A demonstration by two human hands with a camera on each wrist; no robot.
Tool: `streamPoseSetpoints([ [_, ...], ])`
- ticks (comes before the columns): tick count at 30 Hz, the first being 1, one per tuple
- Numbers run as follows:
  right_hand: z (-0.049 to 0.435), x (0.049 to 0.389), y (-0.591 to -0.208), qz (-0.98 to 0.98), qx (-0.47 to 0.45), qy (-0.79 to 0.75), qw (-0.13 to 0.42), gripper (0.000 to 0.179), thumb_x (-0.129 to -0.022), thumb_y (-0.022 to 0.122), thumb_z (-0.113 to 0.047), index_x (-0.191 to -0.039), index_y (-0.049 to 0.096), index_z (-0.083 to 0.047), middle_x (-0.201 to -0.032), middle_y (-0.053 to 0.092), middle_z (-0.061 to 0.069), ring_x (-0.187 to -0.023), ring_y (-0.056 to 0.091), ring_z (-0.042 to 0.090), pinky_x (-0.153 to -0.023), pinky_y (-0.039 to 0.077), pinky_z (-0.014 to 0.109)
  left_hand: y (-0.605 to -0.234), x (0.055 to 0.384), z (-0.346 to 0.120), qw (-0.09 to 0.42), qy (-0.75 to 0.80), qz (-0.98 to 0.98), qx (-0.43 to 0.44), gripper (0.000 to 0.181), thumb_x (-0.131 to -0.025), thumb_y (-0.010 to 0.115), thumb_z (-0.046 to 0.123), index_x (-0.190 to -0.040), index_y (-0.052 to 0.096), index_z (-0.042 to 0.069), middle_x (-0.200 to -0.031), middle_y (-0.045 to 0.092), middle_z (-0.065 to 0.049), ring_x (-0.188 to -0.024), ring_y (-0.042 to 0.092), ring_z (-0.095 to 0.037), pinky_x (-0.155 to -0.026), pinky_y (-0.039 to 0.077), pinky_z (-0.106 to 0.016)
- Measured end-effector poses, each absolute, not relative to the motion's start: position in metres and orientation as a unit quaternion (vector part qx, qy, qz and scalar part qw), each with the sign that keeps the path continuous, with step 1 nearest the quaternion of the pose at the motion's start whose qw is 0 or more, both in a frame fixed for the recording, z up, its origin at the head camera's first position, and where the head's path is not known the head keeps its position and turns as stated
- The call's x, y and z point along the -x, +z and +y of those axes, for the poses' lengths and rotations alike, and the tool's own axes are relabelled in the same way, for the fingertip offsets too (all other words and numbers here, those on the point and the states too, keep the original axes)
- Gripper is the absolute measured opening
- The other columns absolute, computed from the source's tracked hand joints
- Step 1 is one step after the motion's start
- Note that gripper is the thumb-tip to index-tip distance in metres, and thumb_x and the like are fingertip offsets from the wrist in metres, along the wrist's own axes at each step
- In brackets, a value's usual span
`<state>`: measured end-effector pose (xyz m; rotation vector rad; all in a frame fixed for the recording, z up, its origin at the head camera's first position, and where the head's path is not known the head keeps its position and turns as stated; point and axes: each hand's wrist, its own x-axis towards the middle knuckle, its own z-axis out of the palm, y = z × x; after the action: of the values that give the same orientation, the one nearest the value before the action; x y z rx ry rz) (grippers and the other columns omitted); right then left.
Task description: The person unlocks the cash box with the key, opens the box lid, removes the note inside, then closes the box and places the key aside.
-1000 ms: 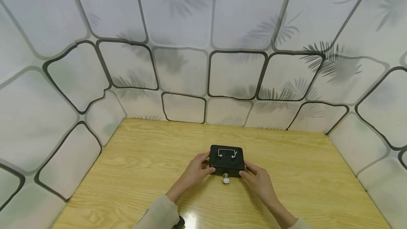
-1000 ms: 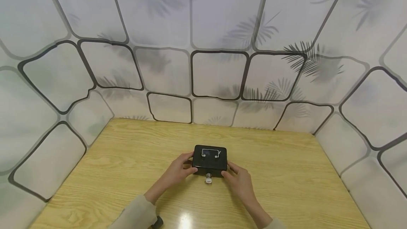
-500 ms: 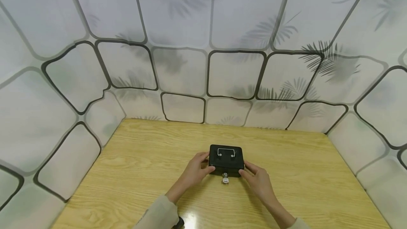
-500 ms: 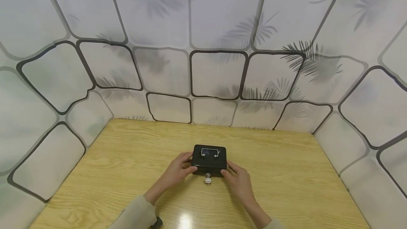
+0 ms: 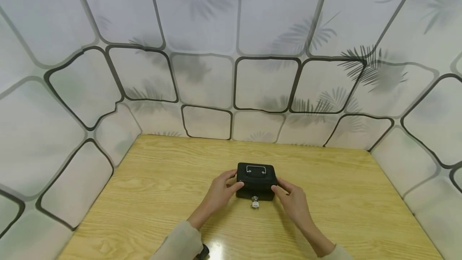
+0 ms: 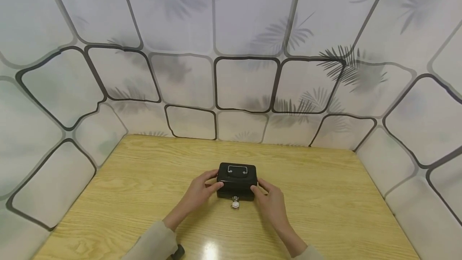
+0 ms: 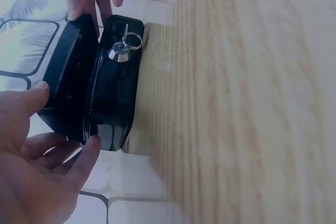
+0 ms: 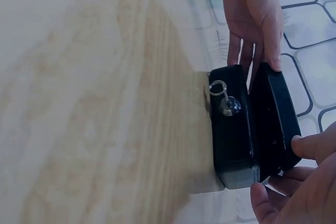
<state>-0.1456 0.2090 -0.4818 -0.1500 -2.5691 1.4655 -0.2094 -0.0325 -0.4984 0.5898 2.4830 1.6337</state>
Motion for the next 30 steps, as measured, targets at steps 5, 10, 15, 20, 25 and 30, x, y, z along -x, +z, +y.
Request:
streamPoseSetpoints([
  [5, 0.21, 0.15, -0.477, -0.866, 0.047, 0.486, 0.106, 0.042, -0.101, 0.07, -0.019, -0.136, 0.064, 0.003, -0.132, 0.066, 0.021, -0.125, 0.061, 0.039, -0.1, 0.054, 0.053, -0.496, 0.209, -0.03, 0.041, 0.556, 0.812, -0.173, 0.058, -0.102, 0.067, 0.038, -0.145, 0.057, 0.002, -0.146, 0.056, -0.021, -0.115, 0.068, -0.034, -0.093, 0.06, -0.044],
  [10, 0.21, 0.155, -0.473, -0.869, 0.049, 0.478, 0.118, 0.041, -0.101, 0.07, -0.021, -0.135, 0.066, 0.002, -0.129, 0.068, 0.021, -0.119, 0.065, 0.038, -0.095, 0.057, 0.053, -0.492, 0.212, -0.027, 0.028, 0.566, 0.808, -0.163, 0.057, -0.102, 0.066, 0.041, -0.143, 0.059, 0.002, -0.144, 0.058, -0.02, -0.117, 0.068, -0.032, -0.094, 0.059, -0.043],
  [15, 0.211, 0.16, -0.472, -0.868, 0.045, 0.477, 0.134, 0.038, -0.101, 0.07, -0.022, -0.131, 0.069, 0.002, -0.126, 0.07, 0.02, -0.115, 0.067, 0.036, -0.091, 0.059, 0.05, -0.488, 0.216, -0.027, 0.039, 0.567, 0.807, -0.161, 0.056, -0.103, 0.066, 0.037, -0.145, 0.057, 0.001, -0.144, 0.057, -0.02, -0.121, 0.065, -0.035, -0.096, 0.058, -0.043],
  [20, 0.212, 0.163, -0.472, -0.863, 0.047, 0.483, 0.142, 0.041, -0.101, 0.07, -0.026, -0.131, 0.069, 0.001, -0.126, 0.07, 0.02, -0.113, 0.068, 0.035, -0.087, 0.06, 0.044, -0.485, 0.22, -0.03, 0.051, 0.562, 0.806, -0.18, 0.055, -0.104, 0.065, 0.032, -0.147, 0.053, -0.001, -0.146, 0.054, -0.021, -0.128, 0.06, -0.036, -0.102, 0.055, -0.045],
  [25, 0.213, 0.168, -0.47, -0.861, 0.044, 0.482, 0.156, 0.041, -0.102, 0.069, -0.029, -0.13, 0.07, 0.001, -0.125, 0.07, 0.02, -0.11, 0.069, 0.035, -0.081, 0.061, 0.039, -0.483, 0.223, -0.03, 0.045, 0.557, 0.808, -0.184, 0.055, -0.104, 0.064, 0.034, -0.147, 0.054, 0.0, -0.145, 0.056, -0.02, -0.128, 0.06, -0.035, -0.102, 0.055, -0.044],
  [30, 0.213, 0.171, -0.468, -0.86, 0.03, 0.482, 0.163, 0.041, -0.103, 0.067, -0.028, -0.132, 0.068, 0.001, -0.127, 0.07, 0.02, -0.109, 0.069, 0.036, -0.084, 0.061, 0.046, -0.48, 0.228, -0.029, 0.025, 0.555, 0.813, -0.177, 0.055, -0.104, 0.064, 0.038, -0.142, 0.059, 0.0, -0.14, 0.061, -0.018, -0.126, 0.061, -0.033, -0.102, 0.055, -0.045],
])
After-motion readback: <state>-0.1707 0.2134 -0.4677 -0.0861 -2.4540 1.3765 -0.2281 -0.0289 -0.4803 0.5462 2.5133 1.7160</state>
